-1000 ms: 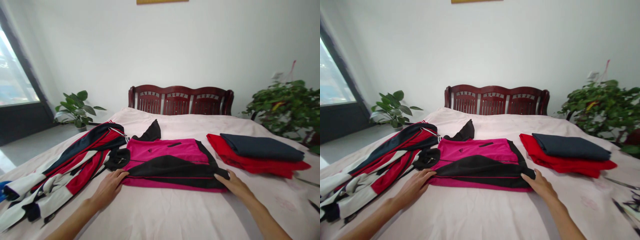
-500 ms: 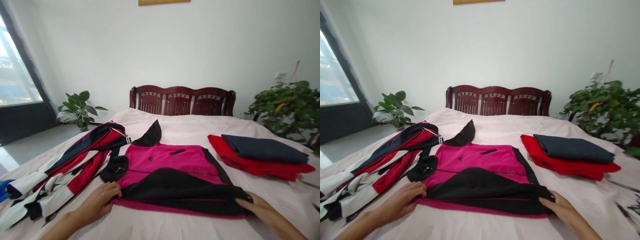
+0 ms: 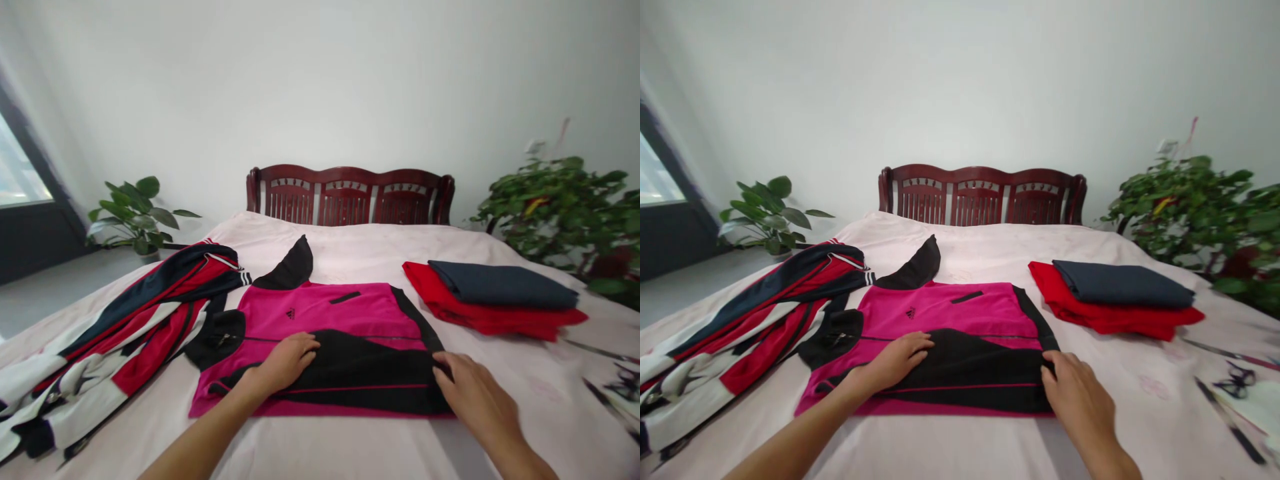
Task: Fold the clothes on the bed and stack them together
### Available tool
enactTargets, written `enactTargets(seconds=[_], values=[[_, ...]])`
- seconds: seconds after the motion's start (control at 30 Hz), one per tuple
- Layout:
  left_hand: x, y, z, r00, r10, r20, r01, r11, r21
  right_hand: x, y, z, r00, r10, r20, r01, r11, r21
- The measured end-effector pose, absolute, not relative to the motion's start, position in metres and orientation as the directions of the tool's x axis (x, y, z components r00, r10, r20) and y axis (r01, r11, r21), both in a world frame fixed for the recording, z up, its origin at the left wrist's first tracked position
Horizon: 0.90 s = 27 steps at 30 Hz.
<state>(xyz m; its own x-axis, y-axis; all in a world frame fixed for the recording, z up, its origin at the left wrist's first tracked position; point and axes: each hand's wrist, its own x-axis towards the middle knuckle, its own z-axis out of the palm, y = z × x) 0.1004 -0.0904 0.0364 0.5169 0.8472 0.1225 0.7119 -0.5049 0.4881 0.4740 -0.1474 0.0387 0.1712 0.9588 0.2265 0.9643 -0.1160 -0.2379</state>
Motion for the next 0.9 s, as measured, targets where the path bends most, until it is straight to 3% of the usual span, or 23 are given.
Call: enactTargets(seconds=[0.1,0.23,0.37,0.77,0.83,0.9], values=[[0.103,-0.086,0.017,0.577,0.810,0.106,0.705,-0.559,0.436,0.510,-0.152,0.016,0.293,0.935,0.198,0.933,-0.233,-0.276],[0.099,-0.092,-0.002,0.526,0.842,0.119,0.772,-0.531,0.349,0.521,-0.152,0.009,0.386,0.920,0.073,0.870,-0.337,-0.360],[0.098,-0.095,-0.008,0.508,0.852,0.126,0.793,-0.520,0.319,0.517,-0.149,0.023,0.487,0.872,0.048,0.838,-0.452,-0.306],[0.095,-0.090,-0.012,0.519,0.845,0.127,0.774,-0.527,0.351,0.508,-0.164,0.064,0.349,0.920,0.180,0.937,-0.335,-0.101],[0.095,-0.090,-0.012,0.515,0.849,0.117,0.777,-0.520,0.354,0.508,-0.162,0.063,0.352,0.920,0.175,0.928,-0.318,-0.196],[0.095,-0.090,-0.013,0.515,0.849,0.120,0.776,-0.521,0.356,0.505,-0.158,0.065,0.407,0.910,0.075,0.816,-0.326,-0.478]])
